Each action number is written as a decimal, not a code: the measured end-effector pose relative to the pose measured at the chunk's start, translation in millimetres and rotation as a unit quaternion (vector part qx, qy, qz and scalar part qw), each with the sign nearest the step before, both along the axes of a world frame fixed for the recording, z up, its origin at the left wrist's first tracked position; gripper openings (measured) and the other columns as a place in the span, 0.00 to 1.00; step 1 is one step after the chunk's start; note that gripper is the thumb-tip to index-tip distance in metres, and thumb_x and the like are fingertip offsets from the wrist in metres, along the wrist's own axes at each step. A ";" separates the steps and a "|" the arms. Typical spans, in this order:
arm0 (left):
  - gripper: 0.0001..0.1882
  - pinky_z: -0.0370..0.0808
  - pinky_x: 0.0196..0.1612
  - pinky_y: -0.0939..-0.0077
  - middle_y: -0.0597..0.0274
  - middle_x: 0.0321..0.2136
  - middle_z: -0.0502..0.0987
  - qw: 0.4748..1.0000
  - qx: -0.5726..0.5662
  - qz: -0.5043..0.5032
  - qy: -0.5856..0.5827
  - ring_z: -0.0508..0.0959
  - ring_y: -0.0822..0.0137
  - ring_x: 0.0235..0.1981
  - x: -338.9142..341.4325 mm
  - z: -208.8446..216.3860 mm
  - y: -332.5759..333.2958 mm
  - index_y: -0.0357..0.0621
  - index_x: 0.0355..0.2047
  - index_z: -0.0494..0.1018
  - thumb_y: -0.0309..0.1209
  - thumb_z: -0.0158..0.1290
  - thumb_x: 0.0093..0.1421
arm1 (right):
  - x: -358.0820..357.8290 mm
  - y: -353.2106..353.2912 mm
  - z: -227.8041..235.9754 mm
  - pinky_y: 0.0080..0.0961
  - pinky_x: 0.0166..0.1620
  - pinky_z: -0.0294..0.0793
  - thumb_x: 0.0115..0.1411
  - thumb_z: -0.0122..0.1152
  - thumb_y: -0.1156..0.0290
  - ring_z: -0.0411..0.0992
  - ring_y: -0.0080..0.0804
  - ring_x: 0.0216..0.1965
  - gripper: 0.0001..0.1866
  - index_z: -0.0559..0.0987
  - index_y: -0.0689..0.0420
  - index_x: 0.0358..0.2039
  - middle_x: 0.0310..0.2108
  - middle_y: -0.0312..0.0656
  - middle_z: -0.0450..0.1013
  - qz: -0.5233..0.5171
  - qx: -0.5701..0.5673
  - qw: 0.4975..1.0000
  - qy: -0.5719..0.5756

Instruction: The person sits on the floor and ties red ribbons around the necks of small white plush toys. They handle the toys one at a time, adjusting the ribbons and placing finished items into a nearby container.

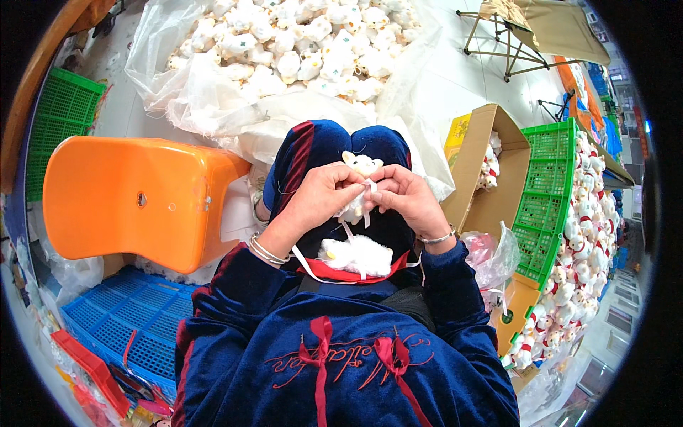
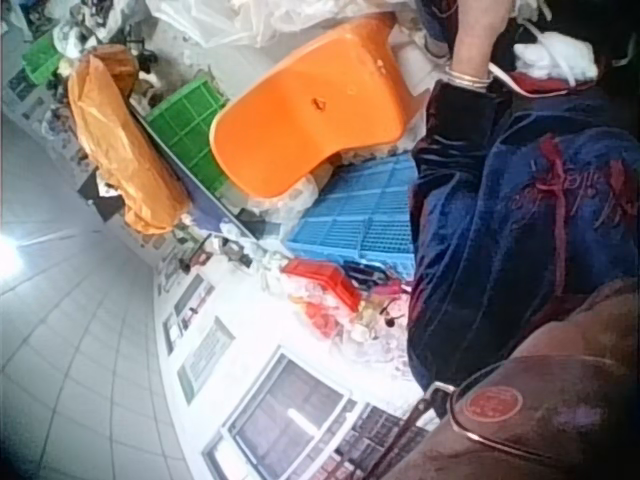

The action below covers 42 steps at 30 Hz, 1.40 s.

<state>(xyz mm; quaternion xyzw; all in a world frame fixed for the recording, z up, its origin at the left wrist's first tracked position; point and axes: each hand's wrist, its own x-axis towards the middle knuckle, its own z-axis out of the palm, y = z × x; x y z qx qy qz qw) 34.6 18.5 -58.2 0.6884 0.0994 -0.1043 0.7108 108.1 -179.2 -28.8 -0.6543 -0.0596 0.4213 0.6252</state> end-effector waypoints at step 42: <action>0.08 0.74 0.34 0.84 0.70 0.29 0.80 1.000 -0.009 -0.013 0.022 0.75 0.81 0.29 3.6 -13.0 0.5 0.37 0.38 0.81 0.31 0.60 0.64 | -2.8 1.1 -16.3 0.32 0.37 0.76 0.53 0.68 0.81 0.75 0.40 0.33 0.15 0.75 0.60 0.41 0.33 0.44 0.74 0.012 -0.160 0.867 -0.472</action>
